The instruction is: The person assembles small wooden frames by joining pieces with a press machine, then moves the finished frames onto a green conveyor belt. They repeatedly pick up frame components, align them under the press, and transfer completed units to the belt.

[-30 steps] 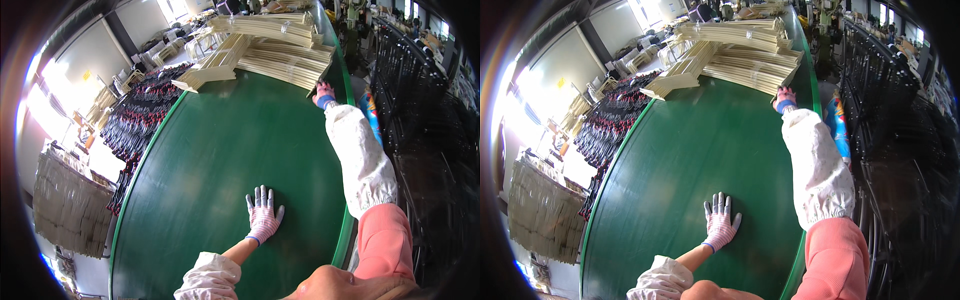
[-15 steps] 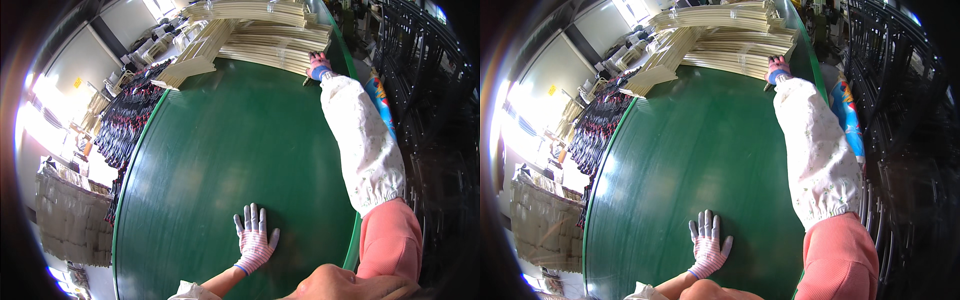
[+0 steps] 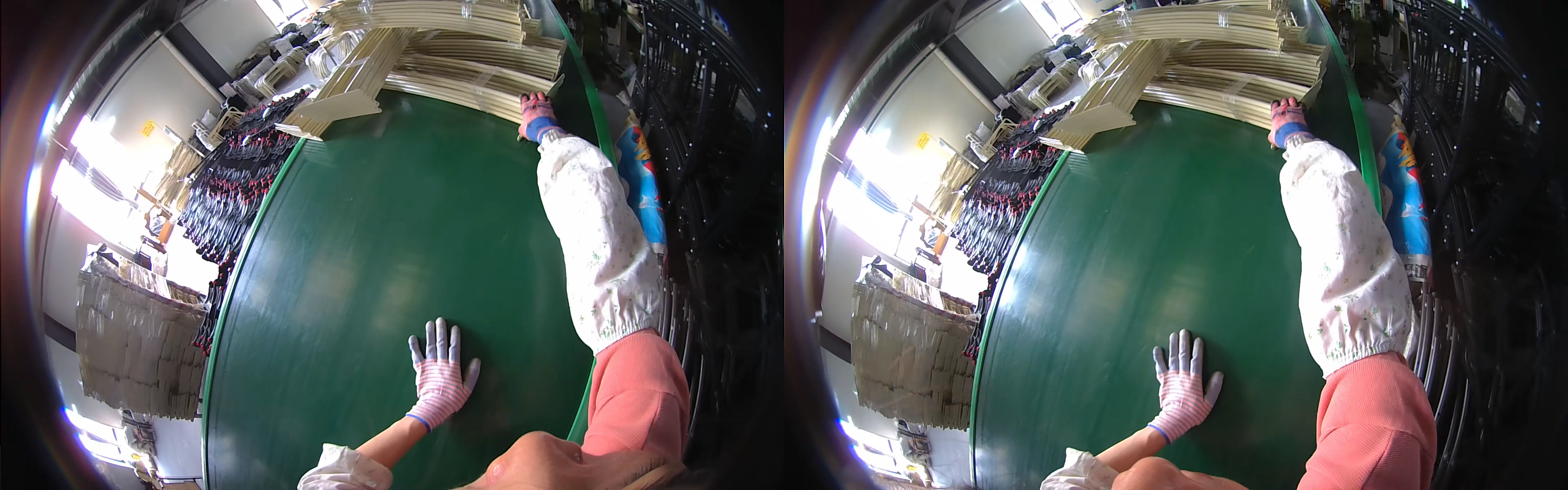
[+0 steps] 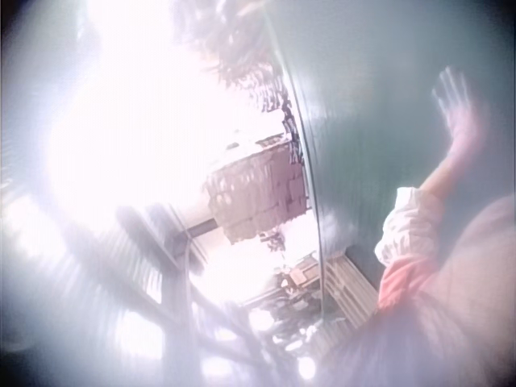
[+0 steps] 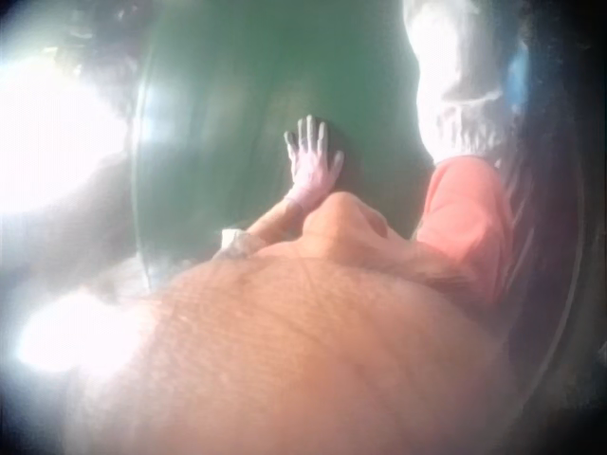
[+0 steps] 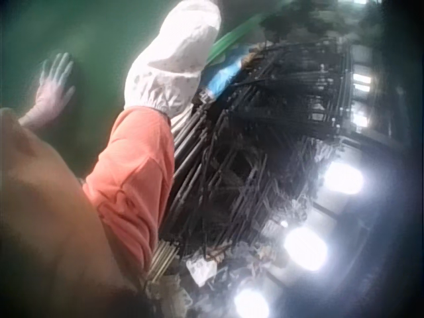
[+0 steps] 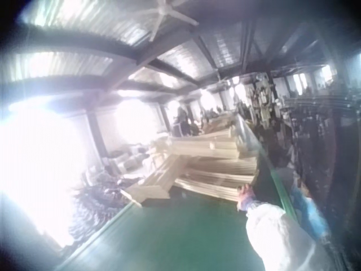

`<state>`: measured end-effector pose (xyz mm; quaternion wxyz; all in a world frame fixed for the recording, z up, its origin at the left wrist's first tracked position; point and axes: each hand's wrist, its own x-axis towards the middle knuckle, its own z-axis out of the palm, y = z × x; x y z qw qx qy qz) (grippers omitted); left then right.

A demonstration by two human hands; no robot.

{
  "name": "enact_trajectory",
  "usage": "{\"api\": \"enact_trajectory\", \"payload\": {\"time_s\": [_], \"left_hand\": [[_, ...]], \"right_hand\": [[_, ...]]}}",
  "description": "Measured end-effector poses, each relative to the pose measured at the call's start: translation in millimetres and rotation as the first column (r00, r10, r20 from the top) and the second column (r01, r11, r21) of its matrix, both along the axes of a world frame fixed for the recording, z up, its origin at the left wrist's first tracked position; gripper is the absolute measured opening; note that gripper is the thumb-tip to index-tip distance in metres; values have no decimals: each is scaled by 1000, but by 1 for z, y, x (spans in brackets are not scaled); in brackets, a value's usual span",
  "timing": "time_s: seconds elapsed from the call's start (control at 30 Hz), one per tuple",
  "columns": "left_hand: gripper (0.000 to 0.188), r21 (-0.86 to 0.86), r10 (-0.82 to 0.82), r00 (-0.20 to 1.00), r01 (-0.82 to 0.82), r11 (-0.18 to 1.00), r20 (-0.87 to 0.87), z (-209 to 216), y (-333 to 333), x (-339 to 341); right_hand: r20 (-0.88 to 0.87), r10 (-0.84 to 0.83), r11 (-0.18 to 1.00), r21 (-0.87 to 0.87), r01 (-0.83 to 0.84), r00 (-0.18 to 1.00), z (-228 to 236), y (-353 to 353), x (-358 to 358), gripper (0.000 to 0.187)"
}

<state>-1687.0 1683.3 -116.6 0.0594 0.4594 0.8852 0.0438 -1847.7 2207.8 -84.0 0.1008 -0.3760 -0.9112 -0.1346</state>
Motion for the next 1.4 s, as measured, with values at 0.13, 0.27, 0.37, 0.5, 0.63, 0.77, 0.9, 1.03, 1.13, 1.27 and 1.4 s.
{"api": "enact_trajectory", "payload": {"time_s": [0.13, 0.27, 0.37, 0.5, 0.63, 0.77, 0.9, 1.03, 1.13, 1.27, 1.4], "left_hand": [[72, 68, 6, 1000, -4, 998, -23, 0, -2, 1], [71, 131, 12, 999, -7, 991, -35, 0, -6, 4], [70, 162, 20, 999, -13, 987, -46, -4, -9, 6], [70, 290, 86, 995, -68, 955, -50, -13, -13, 5], [69, 379, 207, 978, -187, 906, -10, -24, -13, -2], [71, 678, 367, 923, -346, 649, 119, -33, -18, -7], [78, 725, 337, 902, -421, 545, 271, -36, -24, -10], [80, 859, 64, 870, -492, 144, 488, -36, -39, -1], [80, 849, 39, 866, -497, 178, 499, -41, -75, 37], [80, 842, -68, 844, -520, 141, 532, -43, -158, 124], [90, 851, 232, 940, -327, 411, 249, 5, -236, 115]], "right_hand": [[-14, 84, 995, 52, -83, 996, 7, -50, 14, 69], [10, 173, 982, 73, -173, 985, 8, -107, 20, 67], [38, 231, 971, 53, -233, 972, 10, -159, 17, 63], [-3, 240, 968, 75, -239, 971, 13, -240, 22, 59], [-36, 244, 967, 79, -241, 969, 12, -297, 48, 54], [-43, 234, 966, 125, -227, 971, 5, -342, 84, 50], [38, 176, 979, 96, -179, 984, 5, -396, 126, 47], [96, 158, 986, 32, -161, 983, 4, -456, 180, 43], [219, 146, 989, -39, -141, 965, 7, -495, 219, 39], [97, 157, 984, 68, -164, 983, 14, -550, 266, 37], [140, 204, 978, -66, -197, 969, 15, -594, 300, 38]]}}
